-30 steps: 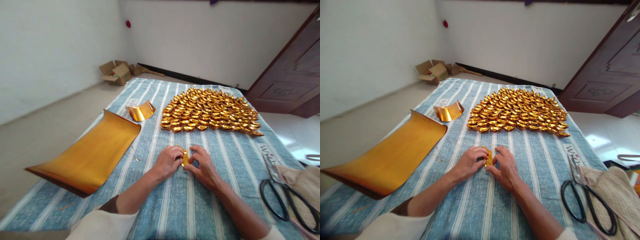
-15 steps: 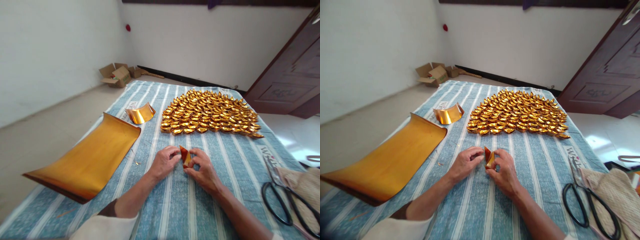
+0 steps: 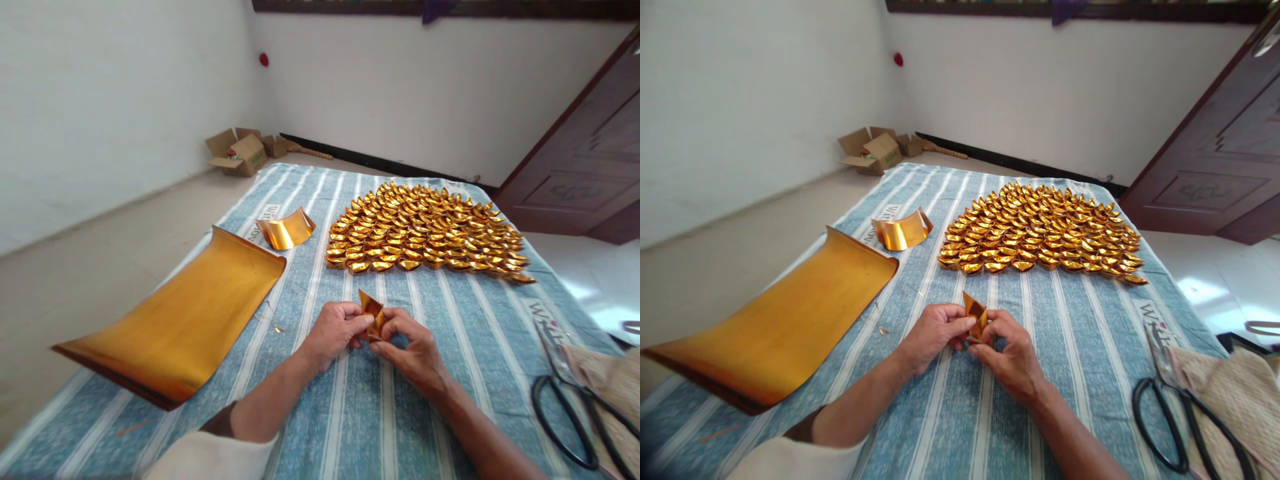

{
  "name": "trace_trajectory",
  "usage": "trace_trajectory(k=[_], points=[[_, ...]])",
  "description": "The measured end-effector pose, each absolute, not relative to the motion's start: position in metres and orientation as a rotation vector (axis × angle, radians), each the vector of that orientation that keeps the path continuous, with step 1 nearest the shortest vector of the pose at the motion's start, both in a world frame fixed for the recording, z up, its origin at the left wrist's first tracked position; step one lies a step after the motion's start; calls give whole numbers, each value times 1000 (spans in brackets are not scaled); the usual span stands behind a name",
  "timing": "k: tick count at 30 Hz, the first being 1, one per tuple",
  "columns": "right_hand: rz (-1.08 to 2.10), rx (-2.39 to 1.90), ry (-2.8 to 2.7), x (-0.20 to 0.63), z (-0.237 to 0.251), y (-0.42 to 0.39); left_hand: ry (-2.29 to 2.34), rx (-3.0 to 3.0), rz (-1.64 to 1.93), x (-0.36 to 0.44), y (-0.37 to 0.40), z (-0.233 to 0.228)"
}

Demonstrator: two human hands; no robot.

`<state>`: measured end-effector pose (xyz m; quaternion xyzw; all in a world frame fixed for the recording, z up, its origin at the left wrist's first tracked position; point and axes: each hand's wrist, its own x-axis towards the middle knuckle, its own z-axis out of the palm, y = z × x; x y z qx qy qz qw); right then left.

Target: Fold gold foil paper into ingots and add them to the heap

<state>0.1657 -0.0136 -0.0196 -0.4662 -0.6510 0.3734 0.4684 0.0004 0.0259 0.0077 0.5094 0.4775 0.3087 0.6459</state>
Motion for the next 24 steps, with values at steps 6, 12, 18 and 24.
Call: trace_trajectory(k=[6, 12, 18, 24], points=[[969, -1167, -1561, 165, -14, -12, 1095, 976, 720, 2, 25, 8], [977, -1210, -1498, 163, -14, -12, 1091, 912, 724, 3, 23, 7], [995, -1198, -1496, 164, -13, -11, 1079, 873, 744, 4, 23, 7], [1028, -1166, -1530, 166, -12, -10, 1097, 865, 734, 4, 23, 6]])
